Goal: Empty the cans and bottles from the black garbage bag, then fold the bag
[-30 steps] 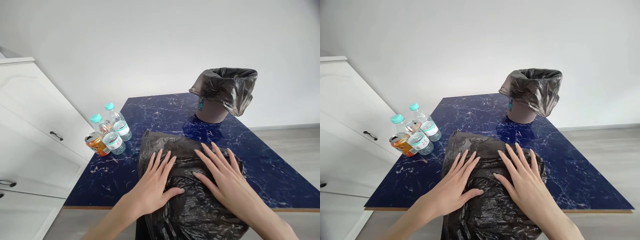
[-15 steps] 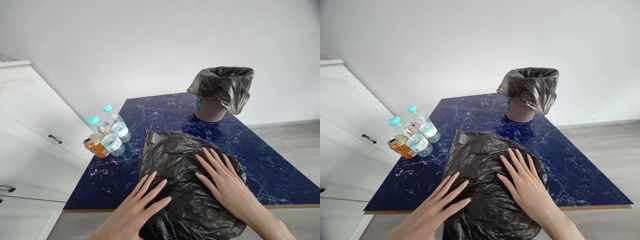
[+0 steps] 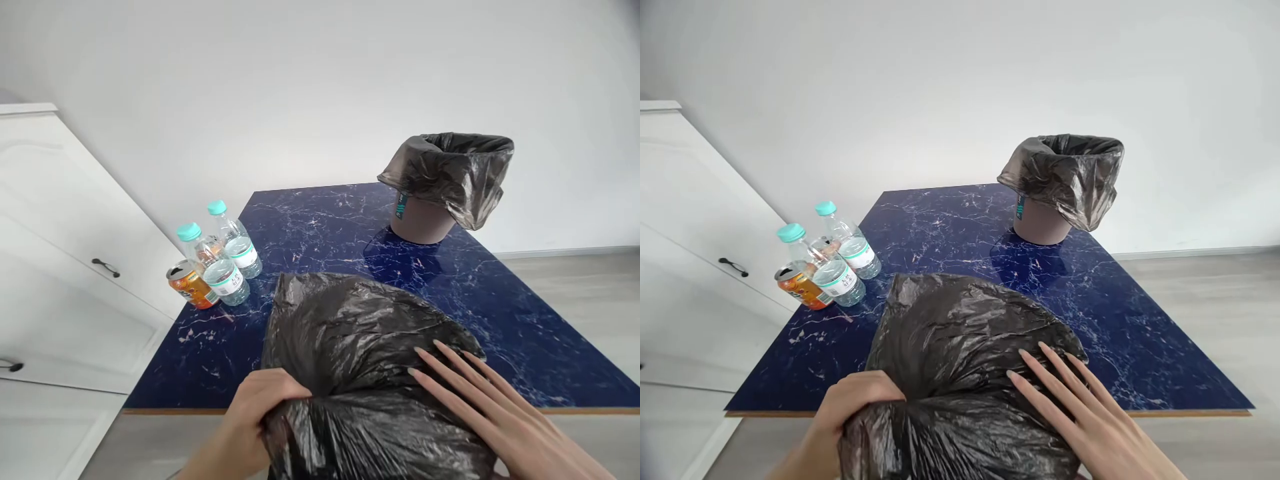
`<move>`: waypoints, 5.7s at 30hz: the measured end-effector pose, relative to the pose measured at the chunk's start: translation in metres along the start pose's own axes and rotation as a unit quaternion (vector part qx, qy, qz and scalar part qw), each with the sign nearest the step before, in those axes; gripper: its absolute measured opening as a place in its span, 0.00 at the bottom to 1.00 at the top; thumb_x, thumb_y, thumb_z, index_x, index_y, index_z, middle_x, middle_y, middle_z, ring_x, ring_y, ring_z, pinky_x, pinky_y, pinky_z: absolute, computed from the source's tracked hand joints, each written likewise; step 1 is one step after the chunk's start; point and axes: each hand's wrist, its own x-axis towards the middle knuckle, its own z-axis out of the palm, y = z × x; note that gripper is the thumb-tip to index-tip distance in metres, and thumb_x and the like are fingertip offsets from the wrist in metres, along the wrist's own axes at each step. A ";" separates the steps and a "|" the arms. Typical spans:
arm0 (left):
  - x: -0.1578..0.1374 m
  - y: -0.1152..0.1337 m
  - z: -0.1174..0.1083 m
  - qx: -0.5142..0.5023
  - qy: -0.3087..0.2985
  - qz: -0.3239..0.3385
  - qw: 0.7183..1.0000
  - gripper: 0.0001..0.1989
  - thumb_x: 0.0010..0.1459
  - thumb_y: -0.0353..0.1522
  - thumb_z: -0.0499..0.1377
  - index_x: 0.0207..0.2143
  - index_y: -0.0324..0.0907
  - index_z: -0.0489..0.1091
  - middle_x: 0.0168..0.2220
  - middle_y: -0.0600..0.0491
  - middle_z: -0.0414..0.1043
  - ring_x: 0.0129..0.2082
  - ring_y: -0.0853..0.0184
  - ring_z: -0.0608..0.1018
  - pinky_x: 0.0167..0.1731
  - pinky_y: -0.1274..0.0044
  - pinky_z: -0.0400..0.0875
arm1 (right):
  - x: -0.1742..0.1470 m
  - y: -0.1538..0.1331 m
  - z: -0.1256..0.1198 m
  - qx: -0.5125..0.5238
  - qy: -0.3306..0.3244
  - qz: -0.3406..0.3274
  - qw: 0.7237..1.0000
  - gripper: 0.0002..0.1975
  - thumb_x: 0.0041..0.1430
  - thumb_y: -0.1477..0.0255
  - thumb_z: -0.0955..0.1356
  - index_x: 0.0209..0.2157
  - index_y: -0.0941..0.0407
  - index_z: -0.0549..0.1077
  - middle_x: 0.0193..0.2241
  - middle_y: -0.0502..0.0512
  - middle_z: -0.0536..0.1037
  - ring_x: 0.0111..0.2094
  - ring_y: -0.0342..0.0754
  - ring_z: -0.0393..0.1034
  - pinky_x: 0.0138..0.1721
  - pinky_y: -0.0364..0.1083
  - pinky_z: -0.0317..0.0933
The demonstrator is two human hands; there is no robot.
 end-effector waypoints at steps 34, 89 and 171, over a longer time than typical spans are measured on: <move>0.103 -0.022 0.008 0.336 -0.136 0.084 0.928 0.34 0.78 0.49 0.50 0.78 0.46 0.51 0.80 0.47 0.48 0.81 0.50 0.48 0.76 0.53 0.55 | 0.075 -0.012 0.030 -0.119 0.112 0.116 0.980 0.35 0.80 0.57 0.59 0.80 0.52 0.46 0.77 0.61 0.56 0.78 0.67 0.49 0.72 0.73 0.51; 0.069 -0.042 -0.027 0.310 -0.165 0.076 0.933 0.36 0.79 0.46 0.52 0.80 0.55 0.41 0.80 0.53 0.46 0.80 0.54 0.48 0.78 0.54 0.50 | 0.114 0.076 0.055 0.000 -0.022 0.084 0.996 0.37 0.79 0.49 0.58 0.80 0.45 0.43 0.81 0.54 0.41 0.80 0.56 0.37 0.78 0.65 0.40; 0.062 -0.045 0.019 0.167 0.068 -0.074 0.981 0.18 0.76 0.42 0.57 0.63 0.50 0.63 0.58 0.46 0.74 0.61 0.54 0.77 0.62 0.56 0.74 | 0.112 0.035 0.071 -0.126 -0.034 0.362 0.923 0.38 0.77 0.48 0.49 0.79 0.51 0.52 0.80 0.65 0.45 0.79 0.75 0.35 0.68 0.83 0.43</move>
